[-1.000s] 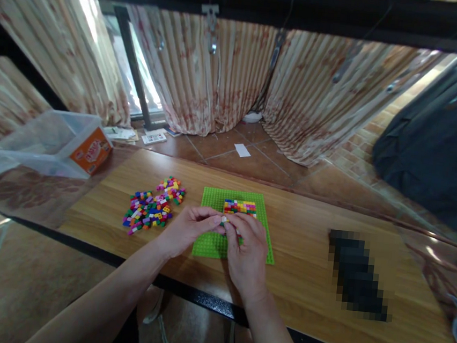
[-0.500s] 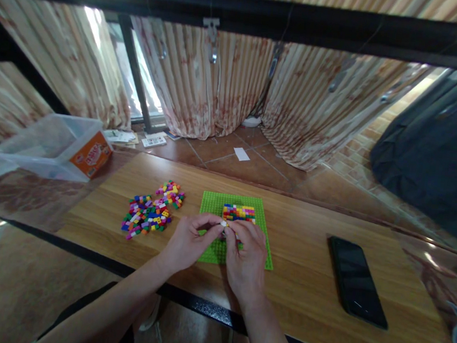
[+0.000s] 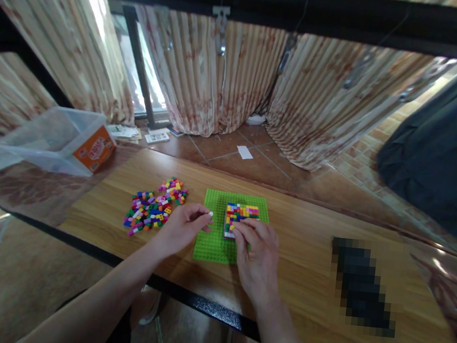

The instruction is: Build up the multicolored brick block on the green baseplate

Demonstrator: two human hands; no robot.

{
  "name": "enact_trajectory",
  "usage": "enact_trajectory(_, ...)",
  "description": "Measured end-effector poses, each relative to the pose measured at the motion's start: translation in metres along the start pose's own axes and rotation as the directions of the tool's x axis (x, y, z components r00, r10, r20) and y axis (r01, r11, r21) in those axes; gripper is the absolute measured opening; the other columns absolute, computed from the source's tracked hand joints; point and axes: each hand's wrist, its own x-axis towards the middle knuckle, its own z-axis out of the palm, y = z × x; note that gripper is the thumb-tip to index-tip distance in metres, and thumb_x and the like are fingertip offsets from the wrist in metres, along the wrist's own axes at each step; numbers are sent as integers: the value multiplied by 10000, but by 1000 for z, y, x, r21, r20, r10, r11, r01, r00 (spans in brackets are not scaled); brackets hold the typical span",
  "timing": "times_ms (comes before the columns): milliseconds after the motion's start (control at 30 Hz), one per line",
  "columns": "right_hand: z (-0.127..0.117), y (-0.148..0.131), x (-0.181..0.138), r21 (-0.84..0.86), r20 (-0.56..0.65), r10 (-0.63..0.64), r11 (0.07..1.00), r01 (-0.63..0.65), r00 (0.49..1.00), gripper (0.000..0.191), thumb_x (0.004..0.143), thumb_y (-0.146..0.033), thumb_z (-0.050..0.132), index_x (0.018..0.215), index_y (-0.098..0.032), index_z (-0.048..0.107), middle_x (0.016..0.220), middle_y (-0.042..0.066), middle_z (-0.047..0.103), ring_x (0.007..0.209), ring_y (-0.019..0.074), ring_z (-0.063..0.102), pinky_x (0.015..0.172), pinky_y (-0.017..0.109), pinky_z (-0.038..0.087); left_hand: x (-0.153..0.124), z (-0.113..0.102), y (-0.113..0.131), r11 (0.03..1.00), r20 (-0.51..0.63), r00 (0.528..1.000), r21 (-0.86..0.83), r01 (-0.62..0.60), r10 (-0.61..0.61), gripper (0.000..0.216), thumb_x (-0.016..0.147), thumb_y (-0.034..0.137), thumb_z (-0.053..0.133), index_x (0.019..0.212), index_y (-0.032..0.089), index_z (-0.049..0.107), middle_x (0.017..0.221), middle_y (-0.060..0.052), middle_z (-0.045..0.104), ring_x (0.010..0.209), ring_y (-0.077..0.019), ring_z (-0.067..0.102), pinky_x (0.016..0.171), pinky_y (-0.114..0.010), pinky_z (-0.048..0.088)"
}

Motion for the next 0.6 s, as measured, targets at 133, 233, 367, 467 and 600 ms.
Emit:
enact_trajectory(133, 6, -3, -1, -47, 54, -47, 998, 49, 997, 200, 944, -347, 566, 968, -264, 747, 1064, 63, 686, 983, 227, 608, 872, 436, 478, -5, 10, 5, 994, 60, 998, -109, 29, -23, 111, 831, 240, 591, 763, 161, 630, 682, -1, 654, 640, -151, 678, 576, -231, 483)
enact_trajectory(233, 7, -1, -1, -74, 69, -54, 996, 59, 996, 205, 943, -361, 566, 952, -264, 746, 1079, 64, 679, 996, 233, 601, 878, 446, 468, -8, 16, 6, 990, 76, 997, -139, 22, -12, 113, 835, 245, 596, 766, 162, 630, 687, -5, 660, 645, -153, 673, 590, -240, 495)
enact_trajectory(367, 8, 1, -2, -81, 61, -43, 996, 47, 997, 197, 933, -378, 578, 946, -270, 743, 1089, 63, 676, 1012, 241, 603, 888, 458, 462, -12, 18, 6, 994, 73, 997, -109, 15, -7, 138, 858, 279, 588, 827, 157, 646, 734, -23, 683, 677, -165, 680, 626, -264, 517)
enact_trajectory(467, 9, 1, -3, -59, 47, -23, 998, 26, 999, 180, 925, -374, 592, 934, -270, 738, 1090, 62, 680, 1014, 242, 615, 895, 461, 463, -14, 20, 5, 998, 92, 995, -61, -17, 23, 171, 883, 297, 561, 844, 157, 654, 749, -32, 684, 695, -174, 678, 642, -277, 524)
enact_trajectory(600, 10, -1, -3, -34, 30, -11, 999, 12, 999, 170, 929, -354, 590, 942, -265, 734, 1085, 62, 687, 1003, 236, 633, 888, 455, 472, -16, 23, 4, 996, 98, 991, -5, -91, 91, 187, 903, 298, 539, 835, 167, 653, 737, -23, 672, 690, -166, 659, 647, -276, 524)
